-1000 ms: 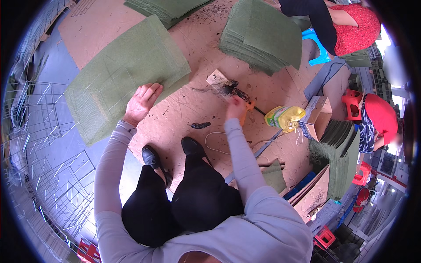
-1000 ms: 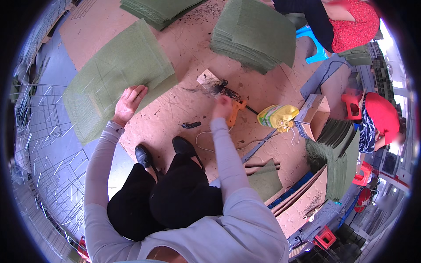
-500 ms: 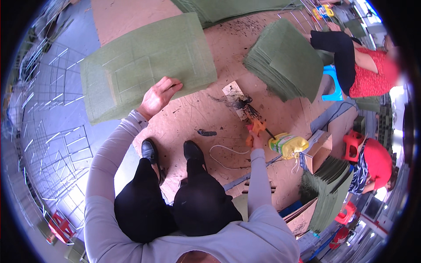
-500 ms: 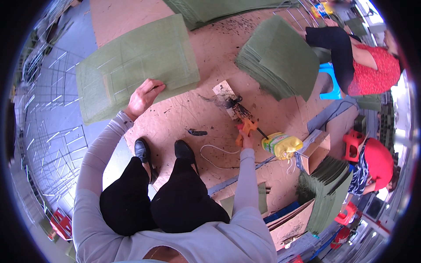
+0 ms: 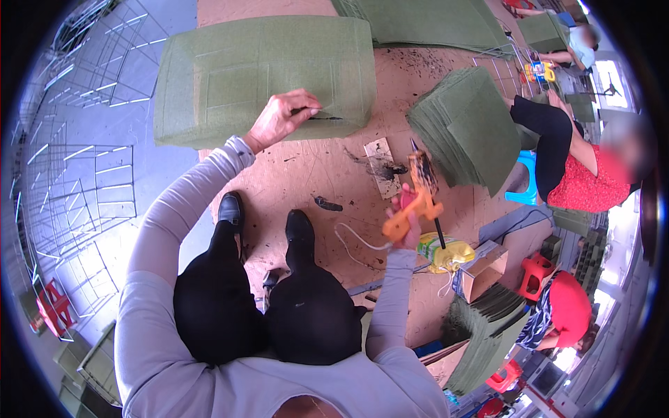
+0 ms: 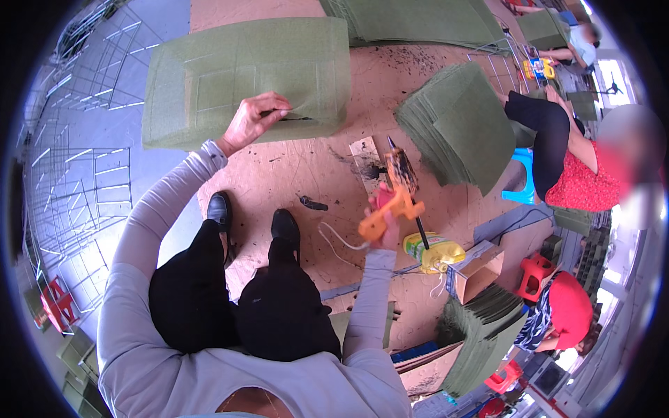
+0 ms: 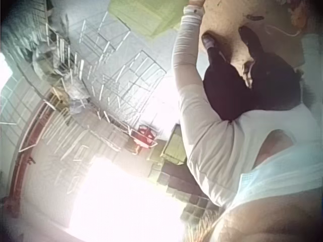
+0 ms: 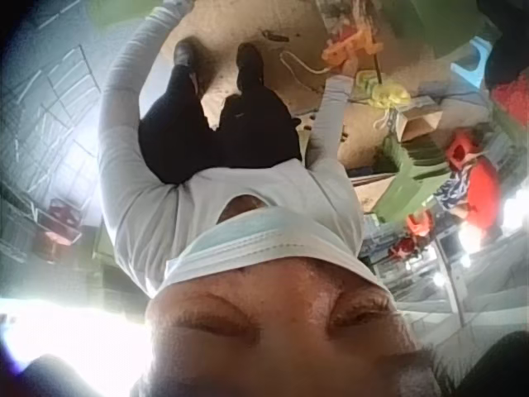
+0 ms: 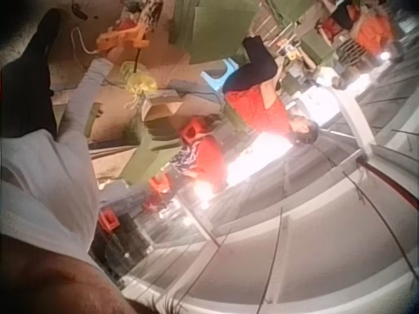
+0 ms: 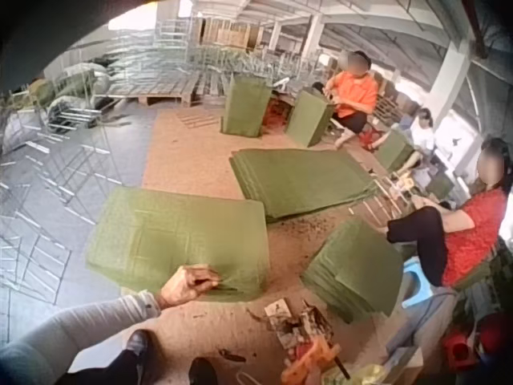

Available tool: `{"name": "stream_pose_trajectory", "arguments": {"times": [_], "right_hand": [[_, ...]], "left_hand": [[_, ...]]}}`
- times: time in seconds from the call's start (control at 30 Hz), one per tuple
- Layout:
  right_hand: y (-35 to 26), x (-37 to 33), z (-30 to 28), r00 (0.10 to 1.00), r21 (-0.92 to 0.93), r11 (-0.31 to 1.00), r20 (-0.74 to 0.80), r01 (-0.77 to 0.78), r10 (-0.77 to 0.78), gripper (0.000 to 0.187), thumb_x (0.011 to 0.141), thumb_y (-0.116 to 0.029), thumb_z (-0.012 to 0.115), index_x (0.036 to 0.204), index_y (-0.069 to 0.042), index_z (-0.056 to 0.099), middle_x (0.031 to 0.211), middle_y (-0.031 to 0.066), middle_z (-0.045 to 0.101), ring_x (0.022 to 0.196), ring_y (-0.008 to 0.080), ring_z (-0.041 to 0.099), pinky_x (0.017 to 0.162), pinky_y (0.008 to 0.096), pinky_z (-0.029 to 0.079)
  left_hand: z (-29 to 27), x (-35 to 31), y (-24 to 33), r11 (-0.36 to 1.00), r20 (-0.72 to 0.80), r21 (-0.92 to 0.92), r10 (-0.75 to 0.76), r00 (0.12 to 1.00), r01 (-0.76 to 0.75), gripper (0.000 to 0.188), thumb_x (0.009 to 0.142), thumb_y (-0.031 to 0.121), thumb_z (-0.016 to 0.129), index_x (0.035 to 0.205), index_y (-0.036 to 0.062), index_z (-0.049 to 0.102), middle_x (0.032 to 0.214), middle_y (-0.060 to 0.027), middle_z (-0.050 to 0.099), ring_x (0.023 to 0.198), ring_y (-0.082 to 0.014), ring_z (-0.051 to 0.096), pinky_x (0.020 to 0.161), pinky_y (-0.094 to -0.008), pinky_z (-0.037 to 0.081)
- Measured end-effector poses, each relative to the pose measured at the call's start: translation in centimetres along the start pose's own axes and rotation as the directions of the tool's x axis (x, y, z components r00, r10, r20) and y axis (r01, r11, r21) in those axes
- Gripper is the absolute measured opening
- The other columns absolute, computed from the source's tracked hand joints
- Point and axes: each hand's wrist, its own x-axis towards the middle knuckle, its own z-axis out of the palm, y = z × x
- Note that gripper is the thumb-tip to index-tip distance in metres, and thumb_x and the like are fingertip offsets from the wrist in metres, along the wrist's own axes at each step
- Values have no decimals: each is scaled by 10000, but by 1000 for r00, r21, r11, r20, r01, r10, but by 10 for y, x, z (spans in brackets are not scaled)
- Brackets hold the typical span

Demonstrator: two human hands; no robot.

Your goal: Applying hot glue to the edges of a green mesh screen and folding it to secure the mesh to a wire frame.

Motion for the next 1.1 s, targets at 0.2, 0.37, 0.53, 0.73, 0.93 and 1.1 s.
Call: {"name": "stream_pose_trajectory", "arguments": {"times": [0.2, 0.37, 0.53, 0.73, 0.93, 1.1], "right_hand": [[38, 15, 52, 994, -292, 956, 110, 31, 2, 560, 724, -40, 659, 1227, -35, 413, 1267, 156, 459, 1121, 298, 494, 895, 429, 446], [74, 14, 85, 963, -436, 891, 159, -129, 217, 434, 739, -17, 625, 1139, -8, 457, 1121, 139, 522, 1118, 332, 498, 1001, 445, 374], [94, 22, 120, 949, -500, 862, 221, -89, 226, 314, 818, 2, 545, 1127, 2, 494, 1113, 126, 560, 1108, 263, 527, 998, 370, 370], [99, 32, 132, 959, -493, 869, 228, -36, 170, 246, 829, 1, 542, 1073, -8, 511, 1008, 94, 558, 1034, 259, 561, 948, 375, 414], [105, 31, 133, 967, -465, 877, 144, -119, 208, 206, 816, 24, 552, 1017, -11, 525, 984, 92, 559, 991, 258, 569, 921, 378, 438], [106, 33, 131, 973, -428, 897, 135, -114, 188, 197, 813, 26, 556, 1004, -13, 526, 953, 91, 561, 968, 251, 570, 906, 379, 449]], "left_hand": [[-10, 0, -17, 926, 17, -346, -151, 988, 147, 146, 851, 120, 623, 927, -2, 645, 860, -49, 629, 770, -99, 571, 697, -253, 470], [-10, 3, -22, 882, 14, -442, -173, 985, 161, 150, 848, 131, 639, 921, 0, 654, 837, -23, 625, 756, -54, 530, 684, -230, 454], [-15, 4, -23, 769, 52, -599, -243, 969, 225, 131, 836, 134, 662, 925, 39, 683, 845, 22, 635, 791, -33, 533, 722, -207, 457], [-15, 5, -27, 673, 68, -699, -273, 959, 242, 122, 832, 131, 668, 924, 54, 692, 839, 26, 641, 794, -34, 536, 742, -205, 456], [-18, 5, -27, 675, 61, -701, -266, 962, 231, 130, 849, 76, 626, 952, 10, 670, 873, -3, 642, 808, -66, 569, 747, -226, 479], [-18, 5, -29, 654, 69, -717, -279, 958, 242, 130, 847, 79, 630, 950, 12, 672, 872, -5, 643, 797, -71, 571, 742, -226, 483]]}}
